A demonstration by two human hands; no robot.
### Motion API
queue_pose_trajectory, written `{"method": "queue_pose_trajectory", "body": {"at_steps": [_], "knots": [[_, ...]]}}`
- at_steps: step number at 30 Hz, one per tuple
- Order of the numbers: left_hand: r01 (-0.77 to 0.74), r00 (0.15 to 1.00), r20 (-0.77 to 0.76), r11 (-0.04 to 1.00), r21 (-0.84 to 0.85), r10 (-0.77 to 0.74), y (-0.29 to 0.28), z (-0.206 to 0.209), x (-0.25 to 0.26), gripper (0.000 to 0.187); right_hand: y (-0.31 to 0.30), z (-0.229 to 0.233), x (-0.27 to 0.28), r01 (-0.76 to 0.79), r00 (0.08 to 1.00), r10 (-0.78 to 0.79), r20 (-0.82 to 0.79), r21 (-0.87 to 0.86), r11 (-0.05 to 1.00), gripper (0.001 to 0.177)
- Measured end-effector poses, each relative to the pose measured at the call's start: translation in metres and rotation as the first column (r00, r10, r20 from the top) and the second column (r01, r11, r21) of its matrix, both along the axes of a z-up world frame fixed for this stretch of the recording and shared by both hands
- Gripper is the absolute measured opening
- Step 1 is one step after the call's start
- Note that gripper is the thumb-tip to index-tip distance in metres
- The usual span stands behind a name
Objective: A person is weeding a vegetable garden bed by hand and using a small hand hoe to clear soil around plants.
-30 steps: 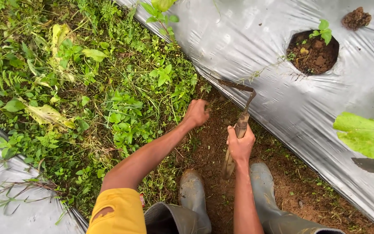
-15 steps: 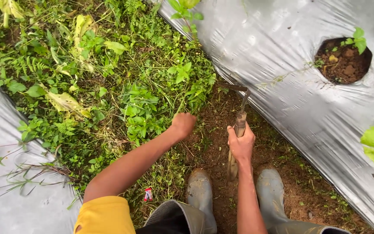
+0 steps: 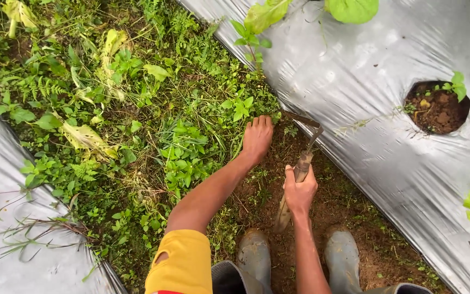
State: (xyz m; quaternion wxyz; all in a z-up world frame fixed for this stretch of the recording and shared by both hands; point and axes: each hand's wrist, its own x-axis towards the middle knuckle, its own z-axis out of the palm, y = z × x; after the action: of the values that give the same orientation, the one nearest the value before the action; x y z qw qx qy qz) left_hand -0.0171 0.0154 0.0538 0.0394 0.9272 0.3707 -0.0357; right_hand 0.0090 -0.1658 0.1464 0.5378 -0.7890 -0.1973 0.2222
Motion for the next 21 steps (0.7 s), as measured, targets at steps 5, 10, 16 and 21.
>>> {"method": "queue_pose_trajectory", "body": {"at_steps": [5, 10, 16, 21], "knots": [[0.009, 0.961, 0.276, 0.997, 0.071, -0.029, 0.026, -0.066, -0.015, 0.013, 0.012, -0.046, -0.015, -0.011, 0.999, 0.017, 0.038, -0.149, 0.989, 0.015], [-0.096, 0.893, 0.379, 0.926, -0.366, 0.243, 0.020, -0.045, -0.019, 0.018, 0.028, -0.004, -0.034, 0.051, 0.995, -0.044, 0.091, -0.073, 0.996, 0.016], [-0.083, 0.844, 0.358, 0.757, -0.648, 0.399, 0.014, -0.020, -0.025, 0.029, 0.029, -0.034, -0.030, 0.003, 0.987, 0.013, 0.160, -0.103, 0.995, 0.012], [-0.069, 0.841, 0.335, 0.699, -0.712, 0.424, 0.012, -0.014, -0.031, 0.033, 0.032, -0.008, -0.037, 0.040, 0.985, -0.028, 0.171, -0.066, 0.997, 0.016]]}}
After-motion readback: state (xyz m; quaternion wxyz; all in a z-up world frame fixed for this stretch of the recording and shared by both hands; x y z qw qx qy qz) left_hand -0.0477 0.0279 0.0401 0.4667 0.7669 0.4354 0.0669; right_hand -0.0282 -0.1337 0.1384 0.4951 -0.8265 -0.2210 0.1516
